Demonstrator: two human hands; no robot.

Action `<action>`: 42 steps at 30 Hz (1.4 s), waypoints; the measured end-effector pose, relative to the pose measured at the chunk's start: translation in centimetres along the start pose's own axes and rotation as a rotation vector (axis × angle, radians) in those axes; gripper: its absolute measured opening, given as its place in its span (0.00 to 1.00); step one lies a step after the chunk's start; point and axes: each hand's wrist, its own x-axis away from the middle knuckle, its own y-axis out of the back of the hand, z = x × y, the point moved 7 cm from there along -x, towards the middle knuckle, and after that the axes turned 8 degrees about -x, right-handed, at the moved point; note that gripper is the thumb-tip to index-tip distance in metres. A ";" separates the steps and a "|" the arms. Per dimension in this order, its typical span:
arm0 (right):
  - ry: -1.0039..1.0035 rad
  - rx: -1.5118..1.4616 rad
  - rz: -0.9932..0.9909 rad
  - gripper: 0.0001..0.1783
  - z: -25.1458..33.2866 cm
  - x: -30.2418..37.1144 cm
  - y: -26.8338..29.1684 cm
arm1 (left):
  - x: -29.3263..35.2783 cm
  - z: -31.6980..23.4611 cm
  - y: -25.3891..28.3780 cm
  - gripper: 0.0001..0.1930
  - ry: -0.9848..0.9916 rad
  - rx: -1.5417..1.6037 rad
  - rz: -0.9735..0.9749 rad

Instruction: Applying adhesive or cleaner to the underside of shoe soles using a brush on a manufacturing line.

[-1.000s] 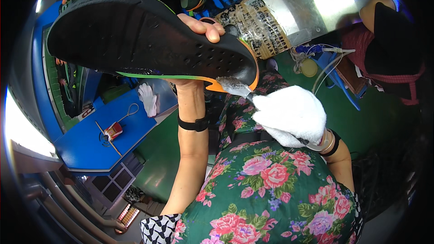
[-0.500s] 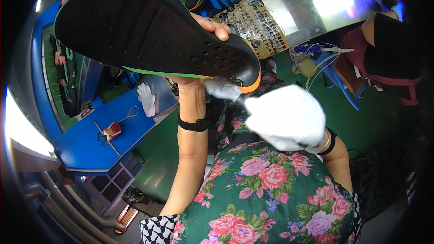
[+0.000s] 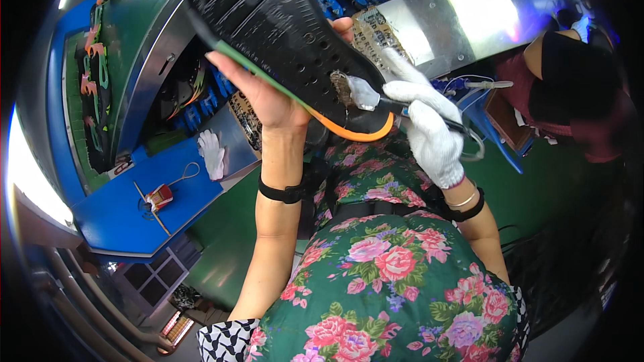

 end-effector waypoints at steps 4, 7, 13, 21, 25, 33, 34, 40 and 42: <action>-0.225 -0.519 -0.107 0.24 -2.8 0.4 0.3 | -0.9 -0.2 -1.2 0.55 0.056 -0.164 -0.273; -0.196 -0.586 -0.105 0.26 -2.9 0.6 0.5 | -1.0 0.1 -1.9 0.49 0.090 -0.246 -0.251; -0.169 -0.487 -0.164 0.27 -2.5 0.7 1.4 | 0.8 0.3 -3.2 0.45 0.042 -0.409 -0.192; 0.008 -0.347 -0.264 0.24 -1.4 0.3 3.2 | 4.6 0.1 -4.6 0.53 -0.119 -0.478 -0.161; -0.002 -0.401 -0.302 0.22 -0.6 0.1 3.1 | 6.6 0.3 -4.4 0.42 -0.329 -0.849 -0.240; 0.078 -0.257 -0.291 0.22 0.5 0.1 3.0 | 7.2 -0.3 -5.5 0.24 -0.390 -1.050 -0.250; 0.078 -0.256 -0.289 0.22 0.5 0.2 3.1 | 7.3 -0.3 -5.6 0.23 -0.386 -1.045 -0.253; 0.084 -0.245 -0.302 0.21 0.7 0.6 3.4 | 7.3 0.0 -5.6 0.21 -0.372 -0.974 -0.269; 0.084 -0.250 -0.294 0.21 0.5 1.0 3.6 | 7.1 0.0 -5.6 0.20 -0.366 -0.959 -0.271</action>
